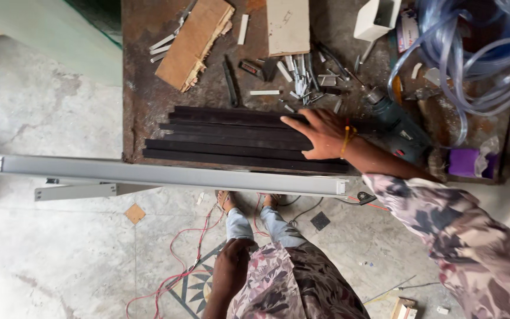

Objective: The person gathers dark metal strips from the floor and carries them to a workbench. They align the strips into a stack, place a small metal fitting on them, and repeatedly hammer the fitting with a claw hammer, repositioning the strips between strikes.

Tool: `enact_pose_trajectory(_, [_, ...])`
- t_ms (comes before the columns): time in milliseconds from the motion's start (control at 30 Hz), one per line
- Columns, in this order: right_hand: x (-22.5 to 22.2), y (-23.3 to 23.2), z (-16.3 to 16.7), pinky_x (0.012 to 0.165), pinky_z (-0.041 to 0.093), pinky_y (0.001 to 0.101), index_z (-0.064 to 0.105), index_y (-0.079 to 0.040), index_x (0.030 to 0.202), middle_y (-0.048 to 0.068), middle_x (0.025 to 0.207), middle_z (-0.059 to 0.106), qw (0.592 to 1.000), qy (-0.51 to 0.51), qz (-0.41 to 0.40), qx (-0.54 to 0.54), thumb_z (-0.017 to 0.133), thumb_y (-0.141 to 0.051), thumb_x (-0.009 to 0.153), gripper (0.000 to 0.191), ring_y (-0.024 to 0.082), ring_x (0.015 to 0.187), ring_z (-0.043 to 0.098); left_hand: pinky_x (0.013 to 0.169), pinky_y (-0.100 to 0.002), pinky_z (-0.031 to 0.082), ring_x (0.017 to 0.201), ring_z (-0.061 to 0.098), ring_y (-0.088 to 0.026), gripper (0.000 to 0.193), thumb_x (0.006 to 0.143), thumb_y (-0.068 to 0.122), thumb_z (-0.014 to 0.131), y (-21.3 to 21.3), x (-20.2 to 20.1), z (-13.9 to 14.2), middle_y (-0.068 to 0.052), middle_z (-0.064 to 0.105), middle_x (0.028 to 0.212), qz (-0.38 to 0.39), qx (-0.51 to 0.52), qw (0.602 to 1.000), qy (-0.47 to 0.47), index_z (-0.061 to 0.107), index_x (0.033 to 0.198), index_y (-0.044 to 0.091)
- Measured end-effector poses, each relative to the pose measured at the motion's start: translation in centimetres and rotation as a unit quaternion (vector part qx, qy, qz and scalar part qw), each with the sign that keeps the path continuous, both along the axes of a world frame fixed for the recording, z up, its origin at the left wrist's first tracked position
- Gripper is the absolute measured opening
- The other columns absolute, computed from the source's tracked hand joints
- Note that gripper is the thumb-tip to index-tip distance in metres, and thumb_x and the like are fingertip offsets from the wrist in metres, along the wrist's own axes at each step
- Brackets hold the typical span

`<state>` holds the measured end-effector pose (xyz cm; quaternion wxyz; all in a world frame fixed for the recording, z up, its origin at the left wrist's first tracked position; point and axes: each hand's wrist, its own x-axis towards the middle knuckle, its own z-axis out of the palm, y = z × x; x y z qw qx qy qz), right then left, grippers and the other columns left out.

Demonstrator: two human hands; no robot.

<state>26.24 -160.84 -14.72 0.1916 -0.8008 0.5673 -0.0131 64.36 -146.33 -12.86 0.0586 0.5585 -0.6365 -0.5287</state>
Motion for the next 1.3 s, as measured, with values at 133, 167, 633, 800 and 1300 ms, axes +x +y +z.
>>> enact_pose_trajectory(133, [0.6, -1.3, -0.1, 0.105, 0.042, 0.0529, 0.03, -0.03, 0.16, 0.019, 0.144, 0.044, 1.0, -0.013, 0.008, 0.017, 0.09, -0.038, 0.062, 0.115, 0.042, 0.125, 0.05, 0.073, -0.045, 0.056, 0.087, 0.071, -0.035, 0.019, 0.093, 0.012, 0.059, -2.3, -3.7, -2.1, -0.012, 0.072, 0.101, 0.008, -0.073, 0.997, -0.012, 0.074, 0.104, 0.011])
enact_pose_trajectory(167, [0.6, -1.3, 0.0, 0.105, 0.042, 0.0525, 0.029, -0.03, 0.16, 0.02, 0.143, 0.043, 1.0, -0.021, 0.01, 0.016, 0.09, -0.038, 0.062, 0.115, 0.042, 0.125, 0.05, 0.072, -0.045, 0.056, 0.086, 0.07, -0.035, 0.019, 0.093, 0.011, 0.059, -3.4, -5.0, -2.5, -0.013, 0.071, 0.1, -0.003, -0.098, 0.995, -0.012, 0.074, 0.103, 0.01])
enact_pose_trajectory(633, [1.6, 1.3, 0.9, 0.108, 0.034, 0.0599, 0.039, -0.014, 0.156, 0.017, 0.137, 0.052, 0.984, -0.037, -0.108, -0.135, 0.072, -0.079, 0.075, 0.109, 0.039, 0.122, 0.051, 0.083, -0.046, 0.049, 0.093, 0.06, -0.031, 0.017, 0.09, 0.015, 0.067, -14.0, -14.7, -3.9, -0.007, 0.064, 0.101, -0.178, -0.418, 0.889, -0.053, 0.069, 0.106, 0.012])
enact_pose_trajectory(800, [3.4, 1.2, 0.1, 0.097, 0.035, 0.0577, 0.046, -0.019, 0.155, 0.017, 0.127, 0.055, 0.969, -0.001, -0.225, -0.106, 0.068, -0.076, 0.086, 0.093, 0.036, 0.11, 0.05, 0.085, -0.046, 0.049, 0.095, 0.059, -0.031, 0.019, 0.093, 0.017, 0.068, -13.8, -15.2, -4.5, -0.008, 0.064, 0.105, -0.192, -0.458, 0.865, -0.067, 0.068, 0.111, 0.011])
enact_pose_trajectory(1300, [-0.8, 0.2, 1.9, 0.079, 0.053, 0.0431, 0.071, -0.014, 0.094, 0.008, 0.086, 0.073, 0.876, -0.12, -0.404, -0.235, 0.076, -0.028, 0.096, 0.015, 0.03, 0.081, 0.07, 0.082, -0.046, 0.048, 0.091, 0.059, -0.03, 0.015, 0.094, 0.018, 0.068, -14.4, -15.4, -4.7, -0.007, 0.064, 0.101, -0.178, -0.45, 0.873, -0.059, 0.068, 0.108, 0.013])
